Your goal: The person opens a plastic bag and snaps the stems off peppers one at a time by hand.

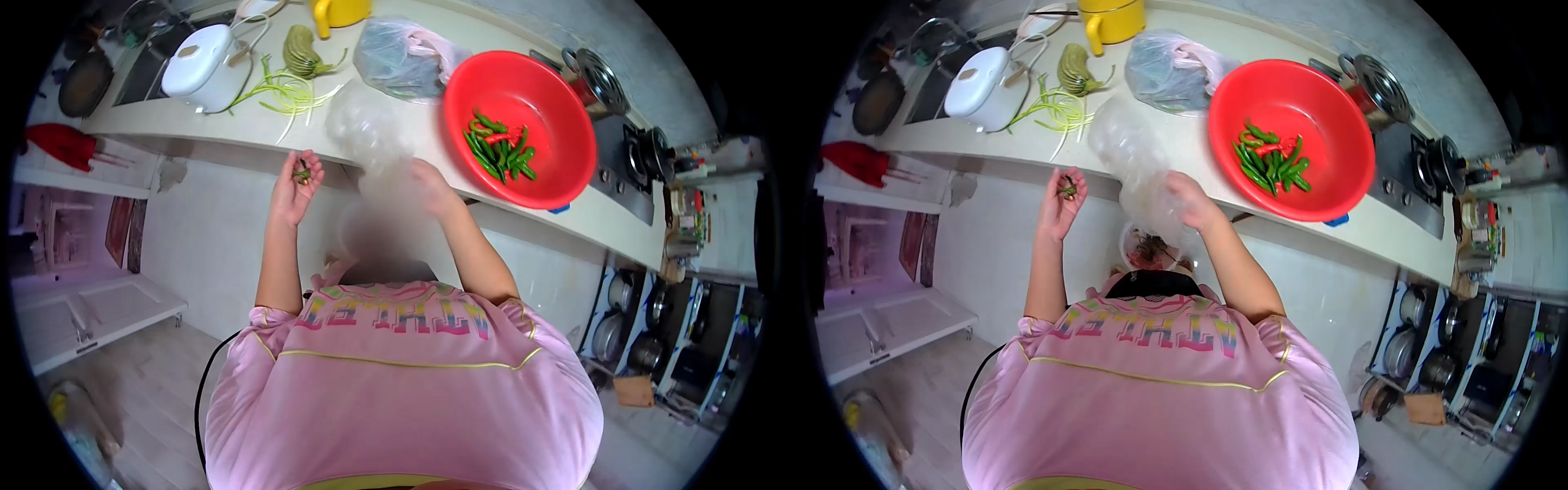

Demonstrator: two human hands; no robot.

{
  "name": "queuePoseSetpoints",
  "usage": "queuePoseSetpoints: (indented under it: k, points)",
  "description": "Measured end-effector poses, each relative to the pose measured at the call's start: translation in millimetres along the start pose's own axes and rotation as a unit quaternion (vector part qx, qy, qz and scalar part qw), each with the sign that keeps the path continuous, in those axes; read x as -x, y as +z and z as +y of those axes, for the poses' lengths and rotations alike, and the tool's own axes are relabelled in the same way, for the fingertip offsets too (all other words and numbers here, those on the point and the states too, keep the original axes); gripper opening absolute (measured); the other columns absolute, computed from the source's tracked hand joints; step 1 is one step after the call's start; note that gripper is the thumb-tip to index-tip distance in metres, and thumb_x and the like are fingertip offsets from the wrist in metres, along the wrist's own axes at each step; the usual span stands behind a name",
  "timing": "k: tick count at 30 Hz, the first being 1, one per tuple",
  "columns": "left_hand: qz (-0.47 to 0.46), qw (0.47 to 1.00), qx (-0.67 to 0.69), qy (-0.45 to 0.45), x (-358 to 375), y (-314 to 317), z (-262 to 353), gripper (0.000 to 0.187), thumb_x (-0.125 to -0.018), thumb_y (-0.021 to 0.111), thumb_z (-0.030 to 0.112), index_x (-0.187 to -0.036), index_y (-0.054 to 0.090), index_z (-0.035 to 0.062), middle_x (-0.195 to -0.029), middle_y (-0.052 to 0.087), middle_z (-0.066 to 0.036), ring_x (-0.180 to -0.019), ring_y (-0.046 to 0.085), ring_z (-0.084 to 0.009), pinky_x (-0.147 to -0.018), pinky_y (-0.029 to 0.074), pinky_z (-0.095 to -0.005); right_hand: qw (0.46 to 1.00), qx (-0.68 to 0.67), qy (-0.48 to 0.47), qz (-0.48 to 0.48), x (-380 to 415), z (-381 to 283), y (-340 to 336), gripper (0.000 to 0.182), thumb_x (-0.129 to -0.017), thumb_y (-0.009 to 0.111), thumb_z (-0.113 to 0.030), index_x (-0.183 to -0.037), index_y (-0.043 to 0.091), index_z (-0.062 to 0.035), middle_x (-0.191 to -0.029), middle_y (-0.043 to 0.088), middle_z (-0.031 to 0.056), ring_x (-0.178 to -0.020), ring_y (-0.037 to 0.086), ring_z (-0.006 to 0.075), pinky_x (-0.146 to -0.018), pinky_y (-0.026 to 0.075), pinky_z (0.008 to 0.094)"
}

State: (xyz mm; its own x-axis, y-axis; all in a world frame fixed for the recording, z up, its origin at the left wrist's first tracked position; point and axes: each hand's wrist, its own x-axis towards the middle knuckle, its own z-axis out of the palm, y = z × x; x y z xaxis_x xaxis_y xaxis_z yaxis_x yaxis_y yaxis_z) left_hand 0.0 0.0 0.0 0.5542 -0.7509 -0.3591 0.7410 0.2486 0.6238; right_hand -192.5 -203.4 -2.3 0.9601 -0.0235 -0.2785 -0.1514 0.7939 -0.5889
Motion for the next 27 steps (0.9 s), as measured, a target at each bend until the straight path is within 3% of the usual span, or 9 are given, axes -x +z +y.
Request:
queuePoseSetpoints:
  k: [2,5,9,12,15,20,22,26,27]
  points:
    - [0.028,0.999,-0.044,0.01,-5.1,10.9,9.4,0.038,-0.088,0.049,0.037,-0.106,0.053,0.003,-0.099,0.059,-0.007,-0.087,0.059,-0.015,-0.076,0.049,-0.0275,0.94,0.331,-0.057,0.059,8.6,4.2,10.3,0.023,-0.083,0.051,-0.021,-0.097,0.061,-0.0053,-0.087,0.064,0.007,-0.079,0.057,0.0214,-0.073,0.044,0.0331]
    - [-0.019,0.981,-0.159,-0.109,-1.7,45.0,-23.9,0.038,-0.088,0.049,0.038,-0.109,0.053,0.0065,-0.102,0.058,-0.004,-0.089,0.056,-0.0132,-0.077,0.048,-0.0287,0.819,0.57,-0.065,0.009,43.1,13.2,19.1,0.025,-0.081,0.051,-0.019,-0.096,0.06,-0.0017,-0.082,0.062,0.0072,-0.075,0.054,0.0175,-0.067,0.043,0.0303]
    - [-0.2,0.916,-0.273,-0.215,-3.1,11.2,-80.4,0.045,-0.087,0.053,0.033,-0.122,0.045,0.0069,-0.116,0.052,-0.003,-0.104,0.052,-0.0131,-0.086,0.045,-0.0332,0.756,0.558,-0.232,0.25,28.8,60.6,24.1,0.022,-0.074,0.058,-0.007,-0.095,0.055,-0.0022,-0.077,0.054,0.0044,-0.071,0.05,0.0125,-0.064,0.042,0.0246]
    - [-0.189,0.927,-0.205,-0.25,8.8,-10.0,-110.8,0.046,-0.082,0.059,0.023,-0.121,0.044,0.0043,-0.114,0.053,-0.006,-0.103,0.052,-0.0145,-0.084,0.045,-0.0326,0.669,0.565,-0.342,0.341,-15.6,123.5,-29.4,0.019,-0.071,0.06,-0.001,-0.087,0.05,-0.0025,-0.073,0.047,0.0004,-0.068,0.045,0.0097,-0.062,0.04,0.0222]
    - [-0.166,0.913,-0.172,-0.331,16.3,-15.7,-106.8,0.045,-0.079,0.061,0.015,-0.119,0.044,0.0023,-0.11,0.054,-0.007,-0.098,0.054,-0.0157,-0.082,0.045,-0.0322,0.716,0.463,-0.345,0.391,-37.6,159.1,-38.4,0.015,-0.071,0.055,0.004,-0.08,0.047,-0.0051,-0.07,0.043,-0.0014,-0.066,0.041,0.008,-0.061,0.037,0.0211]
    - [-0.131,0.929,-0.288,-0.193,45.4,10.0,-77.2,0.04,-0.078,0.058,0.009,-0.115,0.047,0.0006,-0.104,0.055,-0.007,-0.09,0.056,-0.0175,-0.078,0.046,-0.0319,0.88,0.292,-0.277,0.253,-52.7,183.6,-30.1,0.018,-0.074,0.049,0.005,-0.088,0.052,-0.005,-0.081,0.052,0.0003,-0.076,0.049,0.009,-0.069,0.041,0.0225]
    - [-0.105,0.938,-0.278,-0.18,42.0,-12.5,-79.0,0.036,-0.079,0.056,0.009,-0.113,0.048,-0.0006,-0.102,0.056,-0.007,-0.09,0.057,-0.0178,-0.078,0.046,-0.0317,0.868,0.356,-0.264,0.224,-33.4,152.8,15.1,0.022,-0.075,0.051,0.001,-0.096,0.053,-0.0041,-0.091,0.055,0.0039,-0.085,0.052,0.0124,-0.075,0.042,0.0249]
    - [-0.074,0.966,-0.151,-0.197,31.9,-58.6,-72.0,0.029,-0.083,0.049,0.009,-0.11,0.05,-0.0019,-0.103,0.058,-0.01,-0.094,0.057,-0.0192,-0.081,0.047,-0.033,0.634,0.674,-0.26,0.276,-19.5,140.6,25.5,0.041,-0.075,0.06,-0.011,-0.114,0.049,-0.0044,-0.114,0.049,0.0139,-0.102,0.051,0.0241,-0.086,0.041,0.0308]
    - [-0.073,0.972,-0.092,-0.202,31.9,-55.3,-63.7,0.028,-0.084,0.047,0.01,-0.109,0.051,-0.0022,-0.104,0.058,-0.01,-0.096,0.057,-0.0195,-0.082,0.047,-0.0334,0.639,0.683,-0.232,0.268,-19.2,151.4,22.7,0.048,-0.073,0.063,-0.014,-0.117,0.047,-0.0058,-0.118,0.046,0.016,-0.105,0.048,0.0274,-0.088,0.041,0.033]
